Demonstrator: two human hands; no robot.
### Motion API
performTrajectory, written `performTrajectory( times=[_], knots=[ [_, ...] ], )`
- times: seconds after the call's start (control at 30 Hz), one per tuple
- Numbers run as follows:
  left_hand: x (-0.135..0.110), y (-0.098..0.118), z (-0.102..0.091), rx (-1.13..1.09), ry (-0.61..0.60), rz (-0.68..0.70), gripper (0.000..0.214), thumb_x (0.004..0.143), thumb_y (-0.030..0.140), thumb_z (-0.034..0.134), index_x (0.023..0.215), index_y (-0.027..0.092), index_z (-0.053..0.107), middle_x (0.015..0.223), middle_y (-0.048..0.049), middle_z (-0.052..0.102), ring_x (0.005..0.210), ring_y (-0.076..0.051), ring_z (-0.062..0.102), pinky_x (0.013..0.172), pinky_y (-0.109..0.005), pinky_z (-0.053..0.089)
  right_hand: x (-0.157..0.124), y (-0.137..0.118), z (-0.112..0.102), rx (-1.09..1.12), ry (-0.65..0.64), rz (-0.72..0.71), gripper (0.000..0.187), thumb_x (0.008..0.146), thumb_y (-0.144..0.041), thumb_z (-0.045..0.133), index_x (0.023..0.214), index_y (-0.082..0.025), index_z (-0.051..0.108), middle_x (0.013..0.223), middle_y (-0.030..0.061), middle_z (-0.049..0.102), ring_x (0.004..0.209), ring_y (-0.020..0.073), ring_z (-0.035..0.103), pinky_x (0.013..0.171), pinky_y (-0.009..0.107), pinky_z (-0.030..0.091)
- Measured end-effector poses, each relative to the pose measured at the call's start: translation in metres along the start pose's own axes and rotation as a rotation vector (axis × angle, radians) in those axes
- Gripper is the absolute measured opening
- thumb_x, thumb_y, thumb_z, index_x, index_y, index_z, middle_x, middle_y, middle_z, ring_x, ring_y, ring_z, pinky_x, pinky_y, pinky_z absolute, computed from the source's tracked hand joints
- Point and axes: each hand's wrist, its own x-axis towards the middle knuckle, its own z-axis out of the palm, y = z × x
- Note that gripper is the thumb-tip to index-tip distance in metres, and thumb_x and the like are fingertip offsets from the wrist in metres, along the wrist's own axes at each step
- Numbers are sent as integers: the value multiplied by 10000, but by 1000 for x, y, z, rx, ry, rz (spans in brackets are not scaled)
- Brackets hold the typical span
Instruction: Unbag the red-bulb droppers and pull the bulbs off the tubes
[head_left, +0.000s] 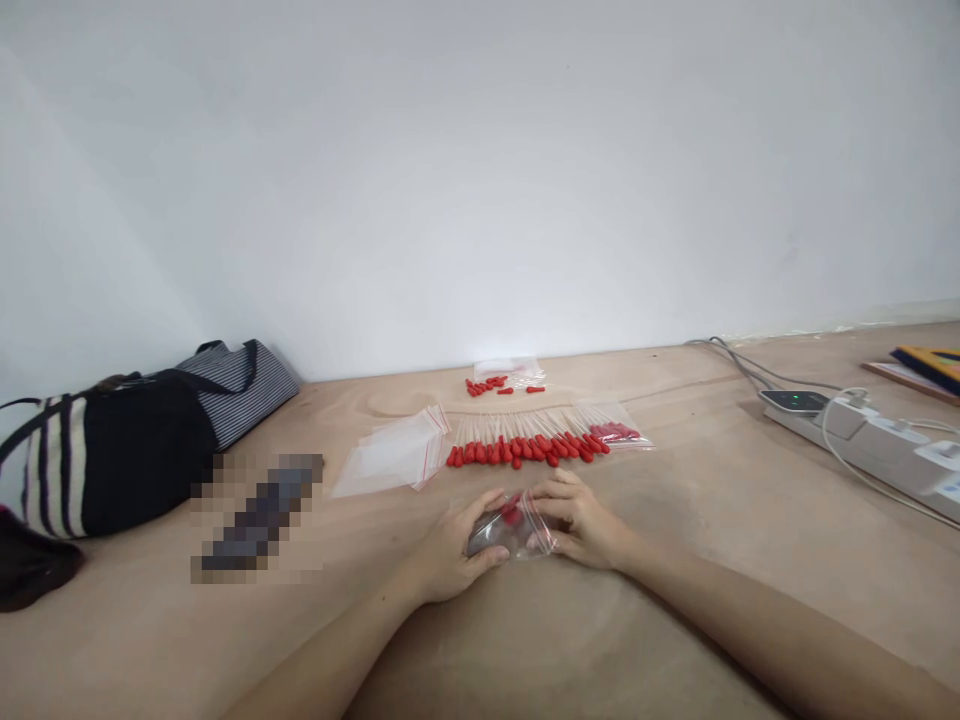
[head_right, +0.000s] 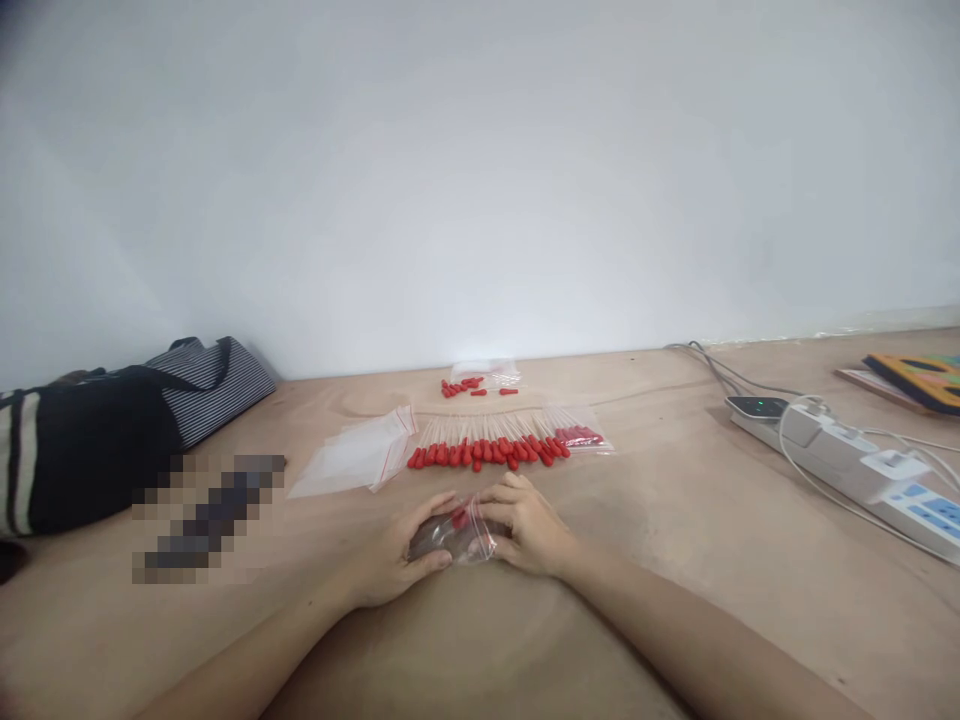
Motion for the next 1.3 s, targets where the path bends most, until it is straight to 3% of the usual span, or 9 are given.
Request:
performTrajectory(
  times=[0.2, 0.53, 0.67, 1.0, 1.17, 1.3],
  knots=[
    [0, 1, -3, -15, -5, 3, 618, 751, 351, 548, 1295, 235, 278, 1253, -64, 488, 1143, -230, 444, 960, -403, 335, 2, -4, -1, -108, -77, 149, 451, 782, -493, 474, 1120, -199, 526, 988, 82, 594, 855, 207, 440, 744, 349, 325],
    [-1, 4, -1, 75, -45, -9, 604, 780, 391, 492, 1306, 203, 262, 1318, -83, 407, 1183, -233, 392, 978, -401, 321, 7, -9, -3, -106, -115, 241, 298, 772, -417, 513, 936, -171, 549, 923, 65, 574, 876, 200, 430, 771, 344, 309],
    [-2, 6, -1, 123, -55, -27, 601, 792, 386, 467, 1314, 180, 252, 1341, -95, 369, 1205, -244, 357, 991, -412, 307, 7, -10, -3, -106, -152, 233, 312, 797, -401, 479, 1042, -211, 517, 998, 59, 550, 915, 195, 425, 776, 344, 293],
    [-4, 6, -2, 193, -60, -18, 613, 802, 420, 442, 1330, 185, 238, 1370, -94, 323, 1250, -259, 283, 1024, -450, 248, 8, -10, -1, -114, -144, 166, 279, 805, -352, 472, 1048, -218, 499, 1053, 56, 535, 968, 187, 419, 803, 352, 258],
    [-4, 6, -2, 185, -51, -13, 607, 803, 413, 442, 1329, 191, 239, 1370, -88, 324, 1249, -252, 287, 1030, -445, 242, 9, -7, -2, -122, -148, 181, 253, 771, -381, 515, 943, -195, 505, 966, 50, 547, 936, 188, 433, 831, 369, 247],
    [-4, 5, -2, 190, -65, -27, 621, 801, 422, 444, 1329, 162, 244, 1375, -100, 312, 1256, -255, 273, 1033, -436, 241, 10, -6, -4, -80, -145, 194, 341, 715, -464, 571, 914, -196, 500, 882, 30, 573, 890, 184, 460, 844, 378, 229]
  ],
)
